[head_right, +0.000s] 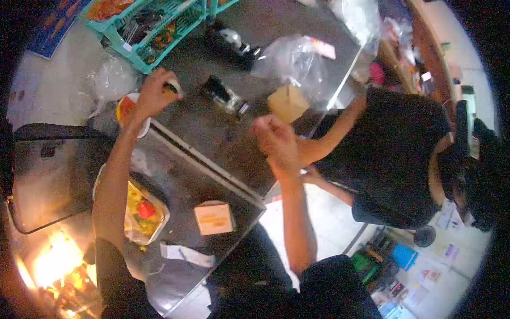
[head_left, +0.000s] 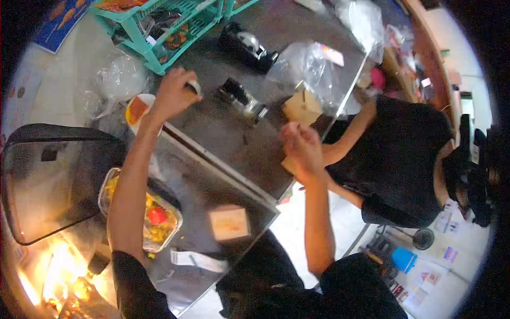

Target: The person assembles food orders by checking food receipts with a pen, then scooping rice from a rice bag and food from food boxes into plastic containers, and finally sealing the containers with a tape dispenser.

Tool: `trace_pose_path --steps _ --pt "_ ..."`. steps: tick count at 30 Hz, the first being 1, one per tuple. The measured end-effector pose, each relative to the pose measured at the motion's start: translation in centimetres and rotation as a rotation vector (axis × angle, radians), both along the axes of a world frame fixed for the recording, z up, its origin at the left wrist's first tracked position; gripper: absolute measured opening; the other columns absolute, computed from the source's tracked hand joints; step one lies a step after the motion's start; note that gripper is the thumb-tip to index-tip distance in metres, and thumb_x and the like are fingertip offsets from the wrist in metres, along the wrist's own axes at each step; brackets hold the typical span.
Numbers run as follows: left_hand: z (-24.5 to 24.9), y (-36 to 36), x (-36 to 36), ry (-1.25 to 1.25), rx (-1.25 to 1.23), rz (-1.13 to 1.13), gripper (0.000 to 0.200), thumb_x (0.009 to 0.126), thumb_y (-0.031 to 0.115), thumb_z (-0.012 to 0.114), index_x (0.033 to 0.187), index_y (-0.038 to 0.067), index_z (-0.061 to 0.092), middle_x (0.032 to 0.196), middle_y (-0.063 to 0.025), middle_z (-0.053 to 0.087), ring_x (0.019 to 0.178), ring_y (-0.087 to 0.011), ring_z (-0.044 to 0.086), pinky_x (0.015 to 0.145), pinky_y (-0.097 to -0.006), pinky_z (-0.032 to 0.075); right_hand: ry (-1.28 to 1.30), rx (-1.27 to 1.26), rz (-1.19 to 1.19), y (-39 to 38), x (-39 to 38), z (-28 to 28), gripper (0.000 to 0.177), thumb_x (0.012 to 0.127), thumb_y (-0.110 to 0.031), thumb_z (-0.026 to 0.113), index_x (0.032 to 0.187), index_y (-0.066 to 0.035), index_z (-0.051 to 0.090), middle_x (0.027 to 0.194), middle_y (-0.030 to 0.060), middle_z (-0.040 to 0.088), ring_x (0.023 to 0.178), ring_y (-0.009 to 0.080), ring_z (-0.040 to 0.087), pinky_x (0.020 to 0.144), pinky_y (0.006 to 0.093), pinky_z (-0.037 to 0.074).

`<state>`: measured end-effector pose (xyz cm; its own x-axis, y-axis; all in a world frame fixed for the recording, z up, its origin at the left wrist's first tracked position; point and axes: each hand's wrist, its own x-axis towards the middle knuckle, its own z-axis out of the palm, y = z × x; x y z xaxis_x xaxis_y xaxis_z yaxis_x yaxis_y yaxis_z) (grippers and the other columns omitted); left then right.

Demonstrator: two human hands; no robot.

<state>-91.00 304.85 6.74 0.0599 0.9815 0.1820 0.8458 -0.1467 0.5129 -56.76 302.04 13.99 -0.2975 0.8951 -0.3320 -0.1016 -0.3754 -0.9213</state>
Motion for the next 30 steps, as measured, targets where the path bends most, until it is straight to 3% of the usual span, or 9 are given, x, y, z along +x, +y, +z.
trace_pose_path --steps 3,4,7,8,10,18,21,28,30 --pt "-2.7 0.0 1.5 0.211 -0.017 0.028 0.074 0.061 0.026 0.083 0.126 0.014 0.049 0.126 -0.0158 0.049 0.12 -0.0338 0.046 0.102 -0.0495 0.033 0.215 -0.166 0.098 -2.1 -0.1 1.1 0.018 0.095 -0.022 0.056 0.088 -0.006 0.058 0.077 0.0002 0.057 0.053 0.0027 0.041 0.047 0.0171 0.031" --pt "-1.5 -0.7 2.6 0.326 0.139 0.092 0.084 0.065 0.027 0.081 0.137 0.017 0.039 0.143 -0.016 0.037 0.129 -0.0336 0.039 0.108 -0.0546 0.025 0.283 -0.2 0.116 -2.9 0.0 1.1 0.014 0.095 -0.017 0.055 0.095 -0.003 0.059 0.08 0.0031 0.058 0.054 0.0046 0.042 0.047 0.018 0.032" --pt "1.7 -7.5 4.8 0.01 0.22 0.08 0.082 0.067 0.025 0.08 0.137 0.016 0.04 0.144 -0.017 0.037 0.13 -0.0343 0.038 0.11 -0.0517 0.024 -0.022 -0.178 0.1 -7.1 0.3 2.2 0.017 0.093 -0.016 0.058 0.103 -0.003 0.06 0.081 0.0031 0.06 0.054 0.0067 0.047 0.047 0.021 0.035" --pt "2.2 -11.3 6.1 -0.355 -0.072 0.015 0.079 0.066 0.028 0.08 0.136 0.015 0.044 0.138 -0.0175 0.044 0.127 -0.0354 0.042 0.108 -0.049 0.03 -0.03 -0.207 0.128 -8.9 0.4 2.1 0.022 0.091 -0.015 0.059 0.109 -0.002 0.061 0.082 0.0043 0.061 0.058 0.0089 0.052 0.05 0.0225 0.04" --pt "1.1 -20.5 10.4 -0.328 -0.473 0.061 0.073 0.065 0.031 0.08 0.129 0.013 0.05 0.131 -0.018 0.051 0.122 -0.0369 0.047 0.103 -0.0462 0.037 -0.106 -0.327 0.146 -12.6 0.1 0.6 0.021 0.09 -0.014 0.059 0.107 -0.002 0.061 0.084 0.0041 0.061 0.059 0.0085 0.053 0.051 0.0224 0.041" --pt "-4.4 -35.7 20.6 -0.471 -0.422 0.41 0.061 0.056 0.029 0.086 0.106 0.007 0.06 0.099 -0.0133 0.062 0.093 -0.0358 0.057 0.082 -0.0448 0.046 -0.176 -0.315 0.087 -24.6 -0.2 -9.1 0.024 0.087 -0.017 0.065 0.106 -0.002 0.065 0.083 0.0041 0.064 0.062 0.0111 0.06 0.055 0.024 0.048" --pt "-4.0 -38.3 22.7 -0.51 -0.339 0.525 0.051 0.058 0.029 0.083 0.096 0.007 0.058 0.094 -0.0151 0.059 0.091 -0.0364 0.057 0.076 -0.045 0.049 -0.226 -0.273 0.134 -26.3 0.3 -8.0 0.021 0.087 -0.016 0.065 0.103 -0.002 0.067 0.086 0.0048 0.064 0.062 0.0107 0.06 0.054 0.0238 0.047" --pt "-4.2 -42.1 26.0 -0.593 -0.093 0.616 0.042 0.06 0.014 0.08 0.095 0.007 0.058 0.089 -0.0141 0.06 0.09 -0.0367 0.056 0.077 -0.0455 0.048 -0.303 -0.243 0.257 -28.2 -0.3 -5.7 0.024 0.086 -0.012 0.066 0.108 -0.002 0.062 0.087 0.0077 0.065 0.065 0.0117 0.06 0.057 0.0237 0.049" --pt "-3.8 -42.6 26.2 -0.506 -0.14 0.513 0.042 0.064 0.006 0.079 0.099 0.004 0.057 0.091 -0.0116 0.063 0.086 -0.039 0.059 0.08 -0.0479 0.048 -0.316 -0.219 0.241 -28.5 -0.5 -6.1 0.026 0.085 -0.01 0.067 0.108 -0.002 0.059 0.086 0.0096 0.066 0.063 0.012 0.061 0.056 0.0242 0.049"
